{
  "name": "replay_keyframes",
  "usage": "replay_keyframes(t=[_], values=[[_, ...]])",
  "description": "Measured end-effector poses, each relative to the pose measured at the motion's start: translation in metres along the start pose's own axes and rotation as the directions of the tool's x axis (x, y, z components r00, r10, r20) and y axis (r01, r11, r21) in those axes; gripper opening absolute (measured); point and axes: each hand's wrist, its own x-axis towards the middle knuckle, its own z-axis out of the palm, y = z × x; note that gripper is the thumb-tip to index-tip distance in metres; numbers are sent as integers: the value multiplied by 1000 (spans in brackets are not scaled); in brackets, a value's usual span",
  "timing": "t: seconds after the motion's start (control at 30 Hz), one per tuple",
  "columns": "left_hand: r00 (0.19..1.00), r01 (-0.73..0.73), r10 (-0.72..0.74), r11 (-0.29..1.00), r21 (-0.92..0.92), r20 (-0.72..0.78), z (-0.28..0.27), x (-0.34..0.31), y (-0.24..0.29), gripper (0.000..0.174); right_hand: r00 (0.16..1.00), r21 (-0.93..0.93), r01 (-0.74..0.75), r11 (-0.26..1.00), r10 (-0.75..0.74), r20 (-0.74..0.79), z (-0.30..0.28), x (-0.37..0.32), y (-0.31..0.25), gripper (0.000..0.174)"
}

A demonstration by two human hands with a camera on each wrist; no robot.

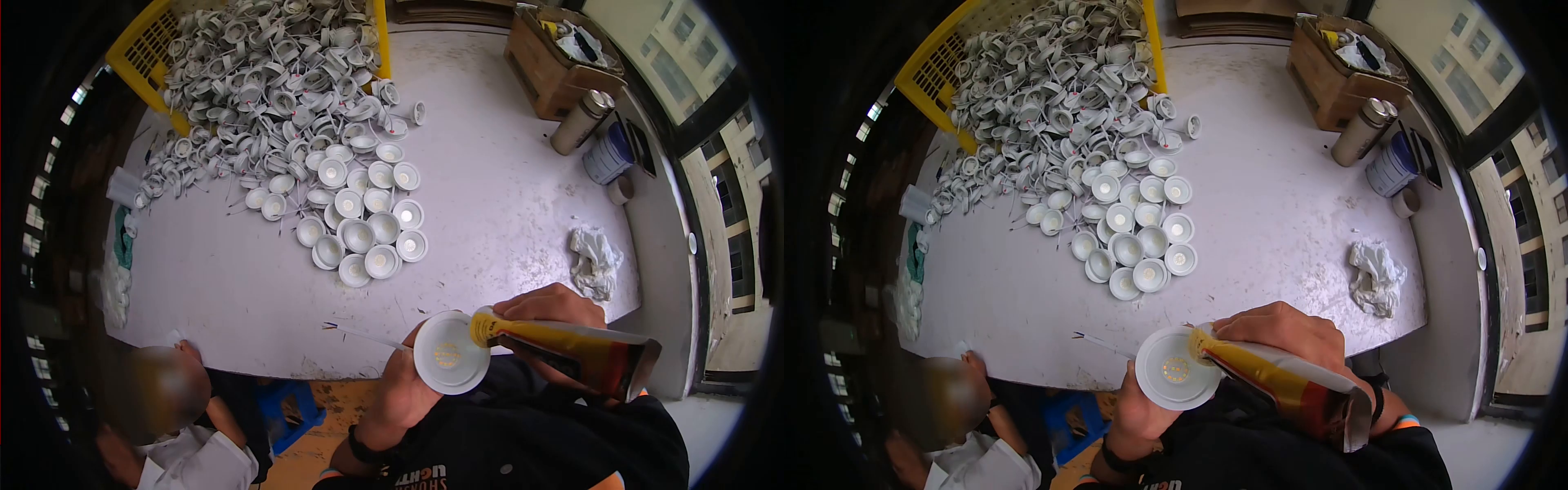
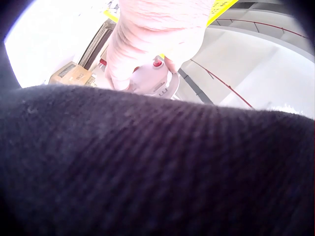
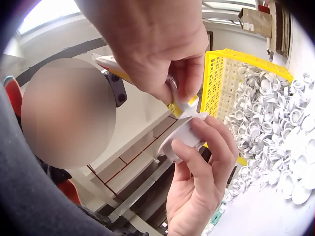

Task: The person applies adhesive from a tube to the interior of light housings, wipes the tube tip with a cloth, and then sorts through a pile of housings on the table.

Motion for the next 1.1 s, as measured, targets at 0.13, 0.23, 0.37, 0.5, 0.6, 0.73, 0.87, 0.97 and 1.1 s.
replay_keyframes(t=[0.13,0.23,0.37,0.5,0.6,0.73,0.87,0.97,1.1], values=[[999,-53,53,999,3,-3,-5,1,-1,69,994,-75,-40,996,47,98,-6,-3,-7,22],[998,-62,62,998,2,-30,-3,0,0,69,956,-96,-75,992,99,276,-17,0,-15,23],[998,-63,62,997,-35,-26,-2,1,-3,66,922,108,-235,966,186,339,-14,7,-23,16],[1000,4,-2,997,-72,31,-12,2,-7,64,898,349,-385,854,259,356,-1,4,-15,26],[999,42,-42,998,-42,17,-10,4,-9,64,966,280,-198,939,137,221,10,5,-9,26],[1000,17,-17,1000,-15,17,-14,5,-11,64,948,427,-317,847,289,130,21,3,3,28],[999,-25,26,999,27,-41,-13,5,-9,62,904,604,-360,711,426,36,33,-1,15,26],[988,-70,67,997,-19,-141,-43,3,0,55,868,721,-339,604,496,-7,24,-4,20,23],[888,-257,210,964,-62,-409,-132,0,19,46,793,670,-396,627,602,-95,20,-10,32,25]])
